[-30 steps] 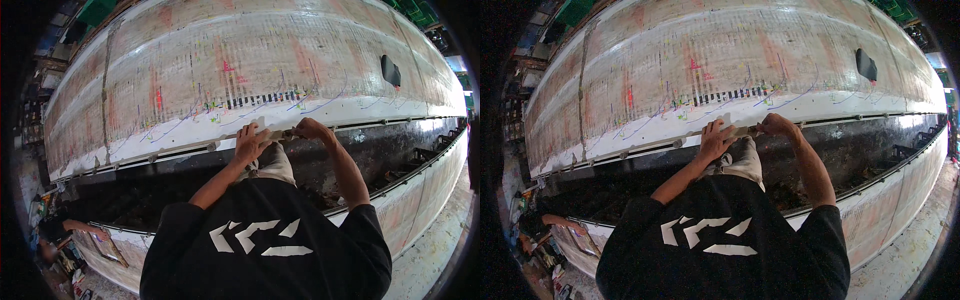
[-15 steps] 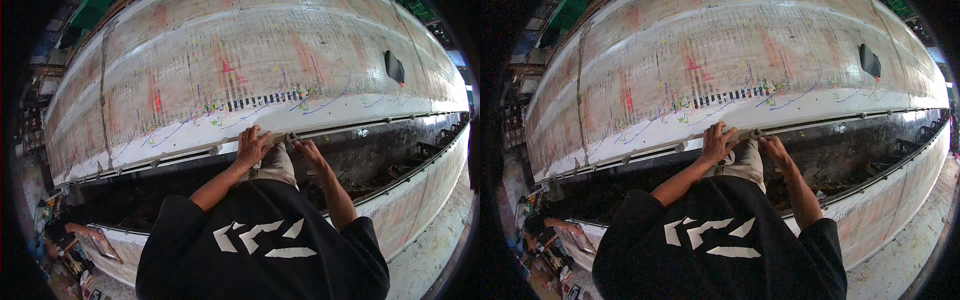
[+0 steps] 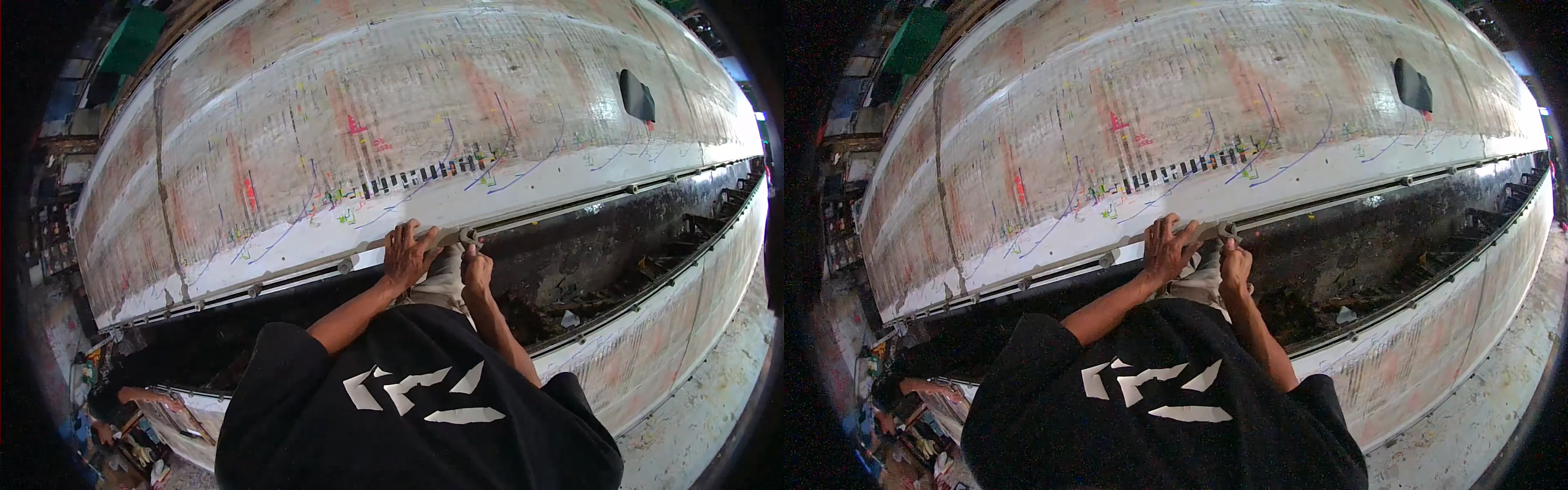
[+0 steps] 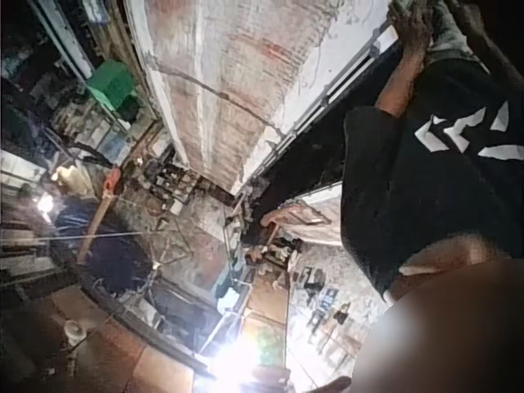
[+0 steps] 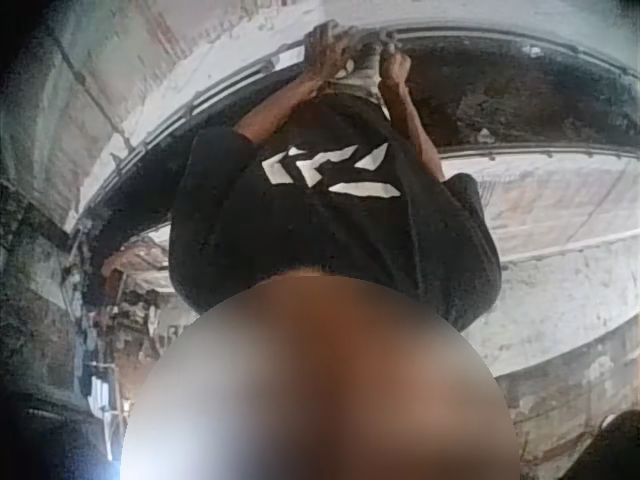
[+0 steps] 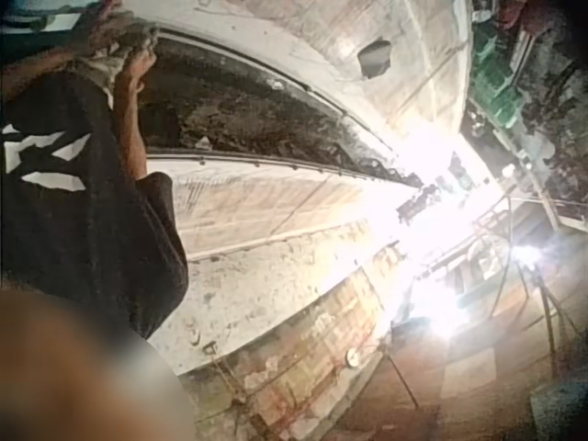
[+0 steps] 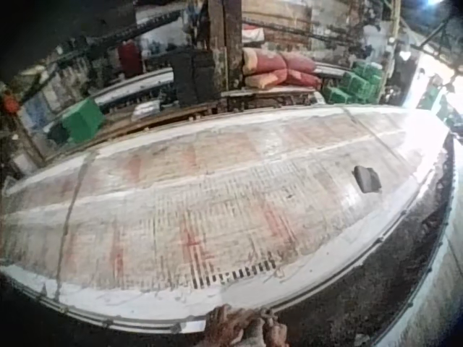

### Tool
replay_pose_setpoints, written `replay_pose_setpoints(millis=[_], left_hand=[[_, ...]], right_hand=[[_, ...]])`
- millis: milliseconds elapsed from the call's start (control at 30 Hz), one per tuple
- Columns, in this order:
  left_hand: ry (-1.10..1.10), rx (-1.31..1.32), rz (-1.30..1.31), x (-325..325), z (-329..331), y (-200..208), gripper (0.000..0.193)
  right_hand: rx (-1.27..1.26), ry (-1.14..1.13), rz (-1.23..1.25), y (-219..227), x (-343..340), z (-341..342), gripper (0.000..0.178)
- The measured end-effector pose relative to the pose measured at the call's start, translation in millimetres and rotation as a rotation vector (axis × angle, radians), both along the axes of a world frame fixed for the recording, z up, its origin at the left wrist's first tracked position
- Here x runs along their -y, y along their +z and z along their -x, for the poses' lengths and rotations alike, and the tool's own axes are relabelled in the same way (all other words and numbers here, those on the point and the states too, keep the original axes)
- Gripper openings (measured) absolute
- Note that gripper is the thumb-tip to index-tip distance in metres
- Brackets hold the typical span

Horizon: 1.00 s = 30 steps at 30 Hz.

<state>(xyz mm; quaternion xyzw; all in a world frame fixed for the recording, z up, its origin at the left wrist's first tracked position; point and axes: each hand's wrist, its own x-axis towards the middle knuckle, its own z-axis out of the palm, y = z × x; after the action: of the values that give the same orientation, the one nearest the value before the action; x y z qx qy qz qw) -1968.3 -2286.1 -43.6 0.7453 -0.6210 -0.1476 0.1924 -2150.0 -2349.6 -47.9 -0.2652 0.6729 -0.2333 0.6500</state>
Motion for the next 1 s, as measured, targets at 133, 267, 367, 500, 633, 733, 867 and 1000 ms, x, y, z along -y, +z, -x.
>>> replay_pose_setpoints(millis=[133,267,367,500,633,733,867,1000], left_hand=[[-0.014,0.01,0.014,5.7,6.1,-0.1,0.051],[-0.016,0.049,0.053,6.6,-2.7,6.5,0.049],[-0.032,-0.041,0.117,9.4,-7.1,1.3,0.048],[0.091,-0.205,0.123,19.8,-7.1,25.8,0.046],[0.295,-0.27,0.135,33.6,-6.1,53.3,0.046],[0.472,-0.313,0.2,50.2,0.4,51.1,0.047],[0.603,-0.289,0.192,116.5,28.9,70.5,0.049],[0.754,-0.257,0.34,145.2,37.7,88.5,0.048]], right_hand=[[-0.003,0.029,-0.017,5.9,1.8,2.9,0.052],[0.206,0.058,-0.197,15.5,19.1,-0.8,0.059],[-0.072,0.346,0.161,-38.3,14.4,5.9,0.06],[-0.142,0.504,0.086,-23.0,21.8,7.7,0.054],[0.073,0.368,-0.167,-15.2,20.8,11.5,0.047],[0.307,0.332,-0.298,13.5,29.5,12.6,0.037],[0.304,0.457,-0.472,1.9,37.6,5.8,0.023],[0.904,0.449,-0.803,102.0,84.8,22.9,0.019]])
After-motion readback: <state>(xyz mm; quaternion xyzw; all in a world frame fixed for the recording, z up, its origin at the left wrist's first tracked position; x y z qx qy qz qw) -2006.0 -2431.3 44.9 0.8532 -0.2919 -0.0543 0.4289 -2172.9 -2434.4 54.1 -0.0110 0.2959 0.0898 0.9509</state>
